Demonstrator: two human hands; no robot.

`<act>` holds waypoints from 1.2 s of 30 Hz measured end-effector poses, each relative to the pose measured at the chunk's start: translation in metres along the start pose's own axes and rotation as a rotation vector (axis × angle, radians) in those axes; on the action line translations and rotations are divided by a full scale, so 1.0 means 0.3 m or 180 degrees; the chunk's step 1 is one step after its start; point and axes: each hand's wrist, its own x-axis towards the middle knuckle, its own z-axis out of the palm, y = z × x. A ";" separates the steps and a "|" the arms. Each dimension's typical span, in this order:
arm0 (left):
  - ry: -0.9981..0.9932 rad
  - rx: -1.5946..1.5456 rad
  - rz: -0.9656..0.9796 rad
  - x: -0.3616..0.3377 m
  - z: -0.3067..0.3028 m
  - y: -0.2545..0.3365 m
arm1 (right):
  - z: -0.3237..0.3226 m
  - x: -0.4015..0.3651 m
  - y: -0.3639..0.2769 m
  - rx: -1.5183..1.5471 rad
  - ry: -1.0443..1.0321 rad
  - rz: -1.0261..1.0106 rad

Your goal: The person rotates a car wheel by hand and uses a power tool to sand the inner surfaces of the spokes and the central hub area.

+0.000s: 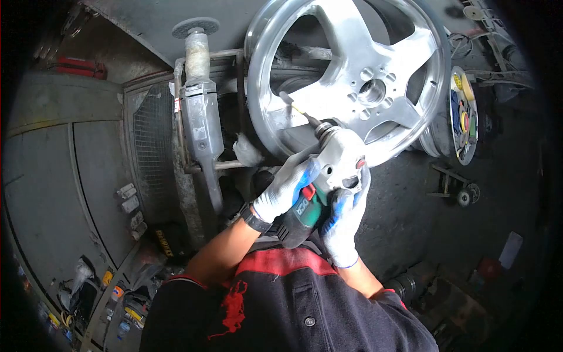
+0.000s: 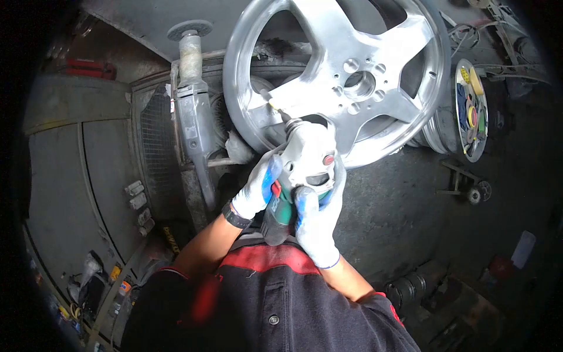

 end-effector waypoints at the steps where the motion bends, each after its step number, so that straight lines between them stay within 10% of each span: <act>1: -0.0007 -0.0004 0.0000 0.016 0.019 0.004 | -0.016 0.009 0.003 -0.0005 0.0006 -0.0004; 36: -0.0086 0.0378 -0.0046 0.046 0.018 -0.025 | -0.036 0.008 0.035 0.0039 0.0219 -0.0189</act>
